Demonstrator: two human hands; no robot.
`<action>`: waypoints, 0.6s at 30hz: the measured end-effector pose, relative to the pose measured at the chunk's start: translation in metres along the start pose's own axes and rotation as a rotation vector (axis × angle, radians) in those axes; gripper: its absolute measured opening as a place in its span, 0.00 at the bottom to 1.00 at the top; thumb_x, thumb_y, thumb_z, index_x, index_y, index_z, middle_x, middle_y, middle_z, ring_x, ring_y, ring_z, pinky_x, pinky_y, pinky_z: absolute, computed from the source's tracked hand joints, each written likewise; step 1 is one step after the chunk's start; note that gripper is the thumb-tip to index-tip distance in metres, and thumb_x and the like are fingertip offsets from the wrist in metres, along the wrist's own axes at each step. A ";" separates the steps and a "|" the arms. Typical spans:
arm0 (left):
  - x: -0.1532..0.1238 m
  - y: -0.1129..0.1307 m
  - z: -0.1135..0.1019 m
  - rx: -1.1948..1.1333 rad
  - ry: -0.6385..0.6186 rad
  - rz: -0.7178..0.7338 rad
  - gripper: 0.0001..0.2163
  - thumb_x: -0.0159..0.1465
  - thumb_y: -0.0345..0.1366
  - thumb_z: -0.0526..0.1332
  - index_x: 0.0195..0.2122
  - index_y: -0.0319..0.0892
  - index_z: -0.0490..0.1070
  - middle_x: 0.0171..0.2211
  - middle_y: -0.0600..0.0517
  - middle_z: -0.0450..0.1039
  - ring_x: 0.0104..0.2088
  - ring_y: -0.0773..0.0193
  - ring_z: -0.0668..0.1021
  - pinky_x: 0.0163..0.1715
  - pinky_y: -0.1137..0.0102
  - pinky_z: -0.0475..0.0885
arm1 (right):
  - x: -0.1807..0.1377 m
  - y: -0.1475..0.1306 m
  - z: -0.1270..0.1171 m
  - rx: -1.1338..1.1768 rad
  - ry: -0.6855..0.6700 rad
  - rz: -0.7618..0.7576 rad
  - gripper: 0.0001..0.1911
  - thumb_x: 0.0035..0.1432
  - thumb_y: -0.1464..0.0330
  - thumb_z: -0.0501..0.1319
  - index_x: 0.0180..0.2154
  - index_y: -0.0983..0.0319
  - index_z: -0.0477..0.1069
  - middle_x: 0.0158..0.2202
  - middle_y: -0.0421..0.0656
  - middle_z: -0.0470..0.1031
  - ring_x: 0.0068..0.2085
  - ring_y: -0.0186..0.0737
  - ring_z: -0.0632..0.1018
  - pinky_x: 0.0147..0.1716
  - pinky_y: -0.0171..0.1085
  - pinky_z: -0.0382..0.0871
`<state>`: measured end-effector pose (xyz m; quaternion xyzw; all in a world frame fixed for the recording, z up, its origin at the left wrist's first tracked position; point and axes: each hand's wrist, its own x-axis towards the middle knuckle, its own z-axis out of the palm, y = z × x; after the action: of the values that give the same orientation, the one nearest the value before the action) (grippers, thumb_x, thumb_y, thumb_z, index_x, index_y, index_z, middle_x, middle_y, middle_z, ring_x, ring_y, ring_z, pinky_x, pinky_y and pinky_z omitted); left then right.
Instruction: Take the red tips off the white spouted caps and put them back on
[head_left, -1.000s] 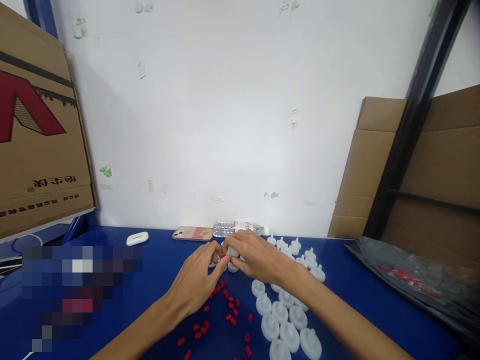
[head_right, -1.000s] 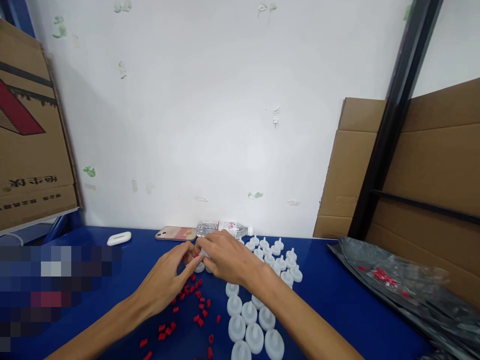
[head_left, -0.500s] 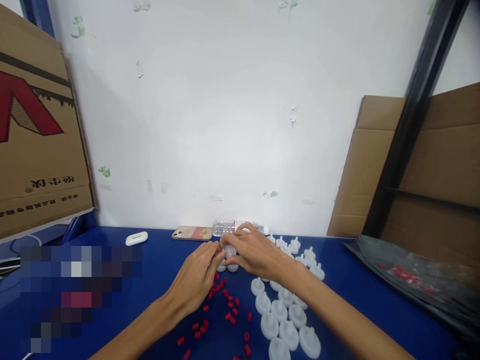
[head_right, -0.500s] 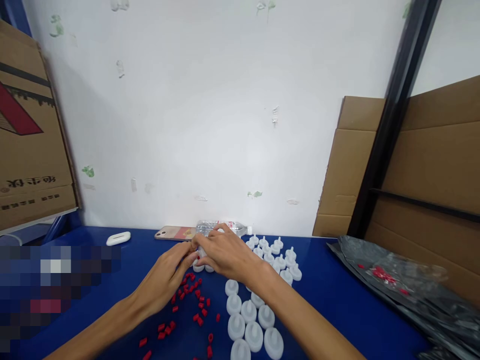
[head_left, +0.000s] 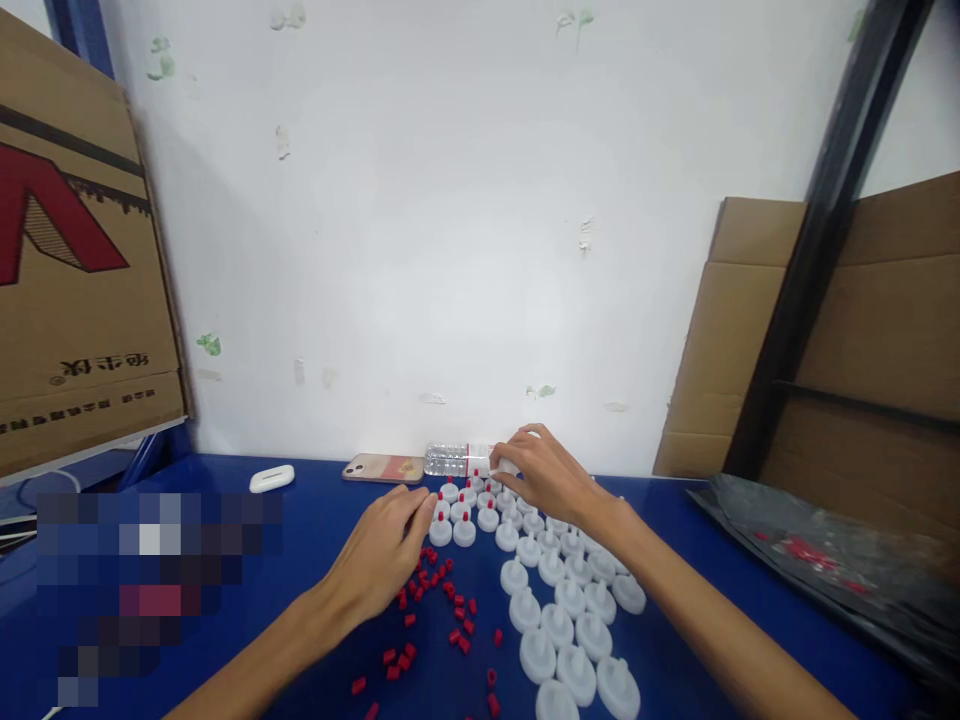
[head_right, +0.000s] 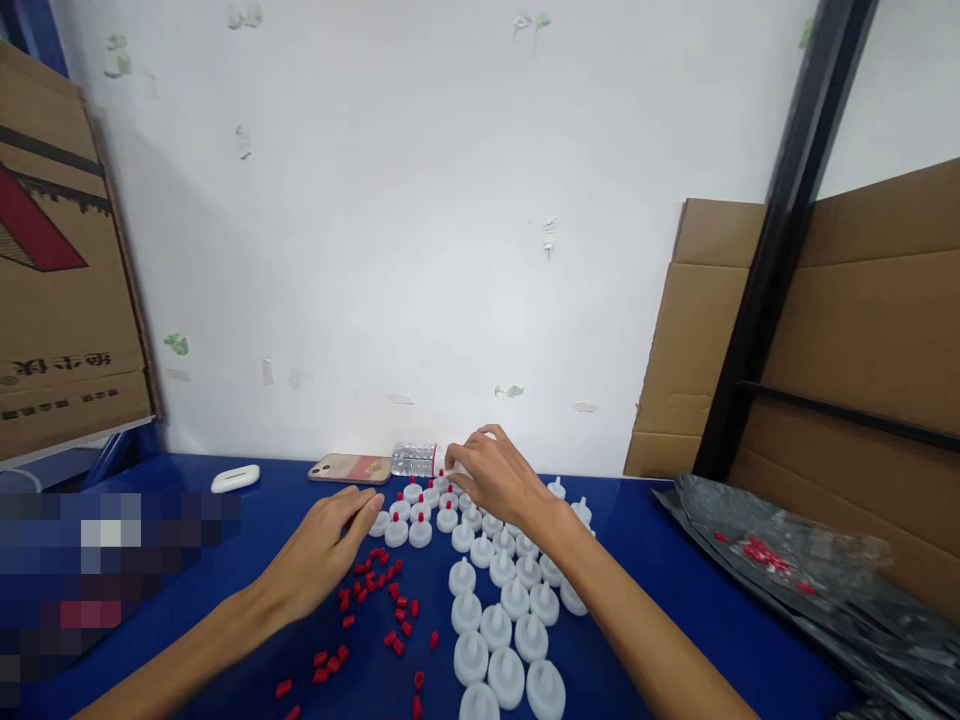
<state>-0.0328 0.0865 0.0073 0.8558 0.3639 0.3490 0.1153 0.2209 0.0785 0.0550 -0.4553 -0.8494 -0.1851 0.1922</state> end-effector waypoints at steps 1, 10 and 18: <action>0.000 -0.002 0.001 0.057 -0.019 0.009 0.18 0.74 0.42 0.46 0.27 0.45 0.62 0.27 0.53 0.68 0.32 0.58 0.70 0.33 0.66 0.59 | 0.000 -0.003 -0.002 0.014 -0.005 -0.003 0.05 0.65 0.65 0.63 0.39 0.60 0.71 0.35 0.42 0.78 0.41 0.41 0.77 0.51 0.43 0.62; 0.000 -0.015 0.006 0.147 -0.126 0.019 0.13 0.72 0.37 0.50 0.30 0.44 0.67 0.31 0.52 0.69 0.36 0.57 0.72 0.38 0.65 0.64 | 0.002 -0.033 -0.004 0.148 -0.249 -0.001 0.05 0.60 0.64 0.67 0.34 0.59 0.77 0.28 0.38 0.78 0.32 0.38 0.77 0.36 0.36 0.63; -0.001 -0.012 0.005 0.111 -0.185 0.040 0.10 0.71 0.35 0.52 0.34 0.44 0.71 0.34 0.51 0.71 0.40 0.56 0.73 0.41 0.64 0.65 | 0.001 -0.027 -0.003 0.105 -0.264 0.043 0.17 0.69 0.57 0.56 0.38 0.59 0.78 0.30 0.41 0.81 0.32 0.39 0.78 0.34 0.36 0.62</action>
<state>-0.0365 0.0949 -0.0019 0.8966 0.3532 0.2502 0.0937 0.1976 0.0638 0.0542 -0.4832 -0.8658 -0.0747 0.1063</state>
